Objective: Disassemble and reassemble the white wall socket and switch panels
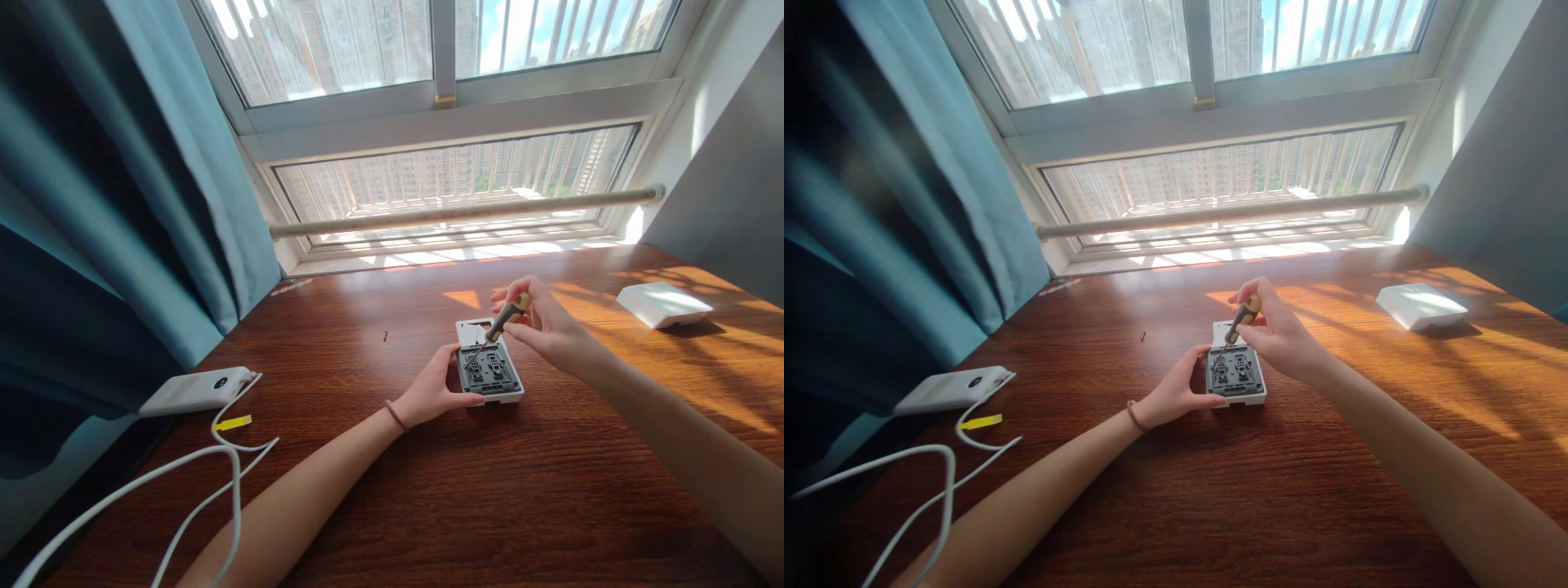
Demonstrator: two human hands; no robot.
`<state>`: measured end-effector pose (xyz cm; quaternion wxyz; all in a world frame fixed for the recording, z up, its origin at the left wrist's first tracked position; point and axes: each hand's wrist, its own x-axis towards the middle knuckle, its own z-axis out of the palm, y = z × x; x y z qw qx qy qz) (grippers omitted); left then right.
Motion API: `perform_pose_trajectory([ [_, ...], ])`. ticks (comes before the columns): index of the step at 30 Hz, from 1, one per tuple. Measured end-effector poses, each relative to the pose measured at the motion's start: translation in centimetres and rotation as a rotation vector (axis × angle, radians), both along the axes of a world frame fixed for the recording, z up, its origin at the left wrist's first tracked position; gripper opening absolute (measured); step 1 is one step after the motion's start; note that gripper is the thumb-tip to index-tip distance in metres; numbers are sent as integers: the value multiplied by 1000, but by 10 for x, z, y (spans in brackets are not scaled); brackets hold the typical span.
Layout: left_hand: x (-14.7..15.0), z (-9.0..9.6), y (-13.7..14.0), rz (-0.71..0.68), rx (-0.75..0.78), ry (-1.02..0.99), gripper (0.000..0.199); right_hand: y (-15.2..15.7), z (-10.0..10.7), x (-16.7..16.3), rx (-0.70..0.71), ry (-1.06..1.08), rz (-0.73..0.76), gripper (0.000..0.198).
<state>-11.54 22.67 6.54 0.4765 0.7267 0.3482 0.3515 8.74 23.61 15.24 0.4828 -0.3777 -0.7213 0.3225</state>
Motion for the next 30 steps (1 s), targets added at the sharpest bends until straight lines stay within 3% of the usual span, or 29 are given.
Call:
perform_pose_trajectory([
  [4, 0, -1, 0, -2, -5, 19, 77, -2, -8, -6, 82, -77, -317, 18],
  [6, -1, -1, 1, -1, -3, 28, 77, -1, -8, -7, 82, 40, -352, 23],
  [8, -1, -2, 1, 13, 18, 41, 78, 0, -8, -7, 40, 222, -239, 38],
  [10, -1, -2, 1, 33, 43, 54, 78, 2, -7, -7, -20, 304, -81, 35],
  [12, -2, -2, 1, 40, 55, 60, 78, 3, -6, -7, -20, 245, -34, 26],
  [16, -1, -2, 1, 20, 47, 46, 78, 0, -4, -5, 117, -53, -206, 31],
  [18, -1, -3, 1, 16, 36, 43, 78, -3, -1, -4, 101, -123, -219, 31],
  [21, -1, -3, 1, 25, 27, 57, 80, -6, 7, 1, 37, -119, -110, 32],
  [26, -1, -3, 1, 25, 28, 47, 79, -7, 18, 9, 56, -120, 213, 28],
  [30, 0, -3, 1, 18, 11, 30, 78, -10, 18, 6, 49, -95, 233, 27],
])
